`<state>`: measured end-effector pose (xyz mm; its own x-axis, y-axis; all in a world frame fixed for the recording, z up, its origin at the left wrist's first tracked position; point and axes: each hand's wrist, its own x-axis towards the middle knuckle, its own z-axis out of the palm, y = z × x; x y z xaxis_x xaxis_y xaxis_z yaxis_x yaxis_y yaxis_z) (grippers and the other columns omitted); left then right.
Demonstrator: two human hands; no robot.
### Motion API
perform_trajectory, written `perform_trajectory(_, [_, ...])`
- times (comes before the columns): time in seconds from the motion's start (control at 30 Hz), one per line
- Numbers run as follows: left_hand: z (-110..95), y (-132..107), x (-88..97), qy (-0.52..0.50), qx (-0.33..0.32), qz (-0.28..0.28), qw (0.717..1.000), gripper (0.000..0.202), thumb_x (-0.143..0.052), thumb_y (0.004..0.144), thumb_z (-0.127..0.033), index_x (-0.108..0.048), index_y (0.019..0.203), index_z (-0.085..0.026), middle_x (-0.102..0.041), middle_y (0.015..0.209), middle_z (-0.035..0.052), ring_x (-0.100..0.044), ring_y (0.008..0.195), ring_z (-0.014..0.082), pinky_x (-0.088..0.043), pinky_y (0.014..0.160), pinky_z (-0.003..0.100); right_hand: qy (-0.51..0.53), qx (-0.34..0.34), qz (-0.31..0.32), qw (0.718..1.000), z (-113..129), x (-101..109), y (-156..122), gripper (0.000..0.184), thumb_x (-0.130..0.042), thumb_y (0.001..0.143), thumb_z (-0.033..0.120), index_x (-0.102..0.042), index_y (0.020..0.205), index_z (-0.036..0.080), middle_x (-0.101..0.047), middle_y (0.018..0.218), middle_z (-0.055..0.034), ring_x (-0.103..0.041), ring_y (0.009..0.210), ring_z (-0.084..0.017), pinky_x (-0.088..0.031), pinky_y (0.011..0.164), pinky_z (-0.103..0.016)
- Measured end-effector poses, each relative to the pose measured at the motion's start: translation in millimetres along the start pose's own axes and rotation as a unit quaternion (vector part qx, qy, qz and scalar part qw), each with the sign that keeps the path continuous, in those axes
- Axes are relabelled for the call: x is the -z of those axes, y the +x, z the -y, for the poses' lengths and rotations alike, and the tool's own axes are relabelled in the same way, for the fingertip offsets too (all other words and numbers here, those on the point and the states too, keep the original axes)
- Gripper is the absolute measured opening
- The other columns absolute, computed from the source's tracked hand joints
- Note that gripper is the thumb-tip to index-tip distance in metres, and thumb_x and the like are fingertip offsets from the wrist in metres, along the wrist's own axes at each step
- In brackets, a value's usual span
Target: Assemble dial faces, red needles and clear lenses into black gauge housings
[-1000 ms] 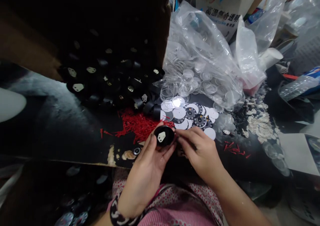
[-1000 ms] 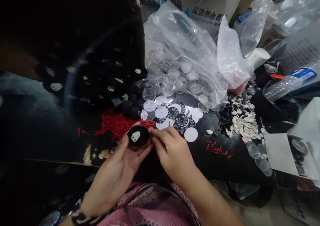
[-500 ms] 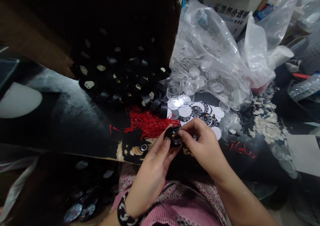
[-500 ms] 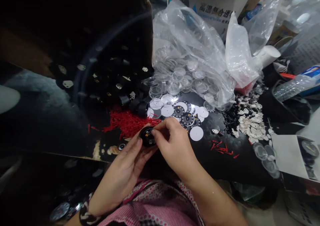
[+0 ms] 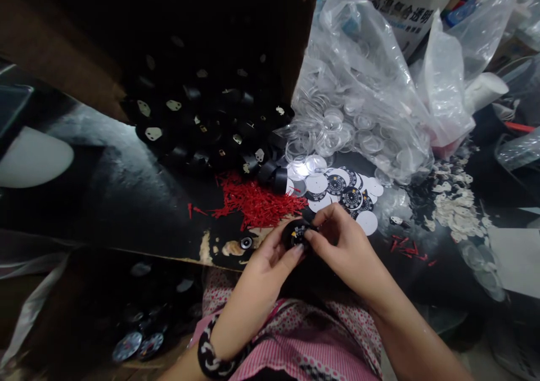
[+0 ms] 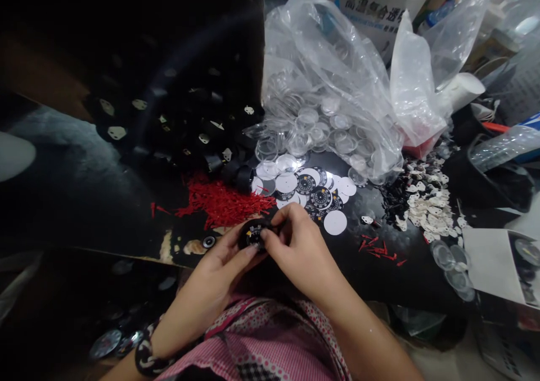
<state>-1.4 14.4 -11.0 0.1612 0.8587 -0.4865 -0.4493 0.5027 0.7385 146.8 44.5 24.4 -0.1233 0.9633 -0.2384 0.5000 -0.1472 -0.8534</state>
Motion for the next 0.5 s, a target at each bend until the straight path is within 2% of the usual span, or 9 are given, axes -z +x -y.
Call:
perform_trajectory(0.1, [-1,-5,5.8,0.076,-0.008,-0.015,0.997,0.035,-0.074,0.075,-0.028,-0.071,0.110,-0.027,-0.068,0.123,0.0041,-0.058,0.122,0.0272,-0.042,0.108,0.040,0.003,0.002,0.023,1.000,-2,0,-11,0.010,-0.056,0.083,0.020,-0.052,0.092,0.022,-0.058,0.079,0.0021,-0.056,0.068,-0.013,-0.044,0.061,-0.026])
perform_trajectory(0.17, [-3,-9,11.8,0.119,-0.005,-0.016,0.993,0.034,-0.074,0.074,-0.028,-0.072,0.109,-0.026,-0.069,0.121,0.0052,-0.058,0.122,0.0282,-0.041,0.108,0.039,-0.012,0.004,0.051,0.999,-1,2,-13,0.009,-0.058,0.084,0.022,-0.055,0.092,0.022,-0.061,0.079,0.0018,-0.058,0.069,-0.014,-0.044,0.062,-0.026])
perform_trajectory(0.27, [-4,-13,20.9,0.090,-0.001,-0.036,0.995,0.034,-0.073,0.077,-0.031,-0.071,0.111,-0.027,-0.069,0.121,0.0045,-0.059,0.120,0.0271,-0.040,0.109,0.039,-0.118,0.050,0.060,0.990,2,3,-2,0.007,-0.056,0.089,0.024,-0.061,0.093,0.021,-0.066,0.084,-0.0002,-0.061,0.076,-0.016,-0.044,0.069,-0.030])
perform_trajectory(0.33, [-3,-12,23.3,0.012,0.000,-0.056,0.998,0.030,-0.071,0.080,-0.031,-0.070,0.110,-0.027,-0.070,0.119,0.0038,-0.062,0.115,0.0252,-0.041,0.109,0.041,-0.259,0.085,0.023,0.962,3,0,12,0.010,-0.053,0.091,0.022,-0.062,0.092,0.020,-0.067,0.088,-0.0041,-0.061,0.082,-0.021,-0.042,0.075,-0.036])
perform_trajectory(0.4, [-4,-11,21.6,-0.060,-0.003,-0.071,0.996,0.026,-0.069,0.082,-0.030,-0.069,0.107,-0.026,-0.072,0.112,0.0040,-0.065,0.110,0.0240,-0.043,0.107,0.042,-0.386,0.104,-0.005,0.917,4,-5,27,0.012,-0.052,0.091,0.023,-0.062,0.092,0.017,-0.066,0.091,-0.0086,-0.061,0.085,-0.026,-0.039,0.076,-0.040])
perform_trajectory(0.47, [-5,-9,17.1,-0.100,-0.017,-0.092,0.991,0.023,-0.068,0.082,-0.029,-0.069,0.104,-0.024,-0.073,0.109,0.0048,-0.066,0.109,0.0239,-0.044,0.107,0.043,-0.448,0.116,-0.005,0.887,5,-10,37,0.014,-0.051,0.092,0.025,-0.061,0.091,0.015,-0.066,0.091,-0.0109,-0.061,0.085,-0.028,-0.038,0.074,-0.041])
perform_trajectory(0.5, [-6,-8,14.5,-0.112,-0.028,-0.101,0.988,0.022,-0.068,0.083,-0.029,-0.069,0.104,-0.024,-0.073,0.109,0.0048,-0.065,0.110,0.0241,-0.044,0.107,0.044,-0.456,0.121,-0.003,0.881,6,-12,39,0.014,-0.051,0.092,0.025,-0.061,0.090,0.015,-0.066,0.090,-0.0109,-0.061,0.084,-0.028,-0.037,0.074,-0.040])
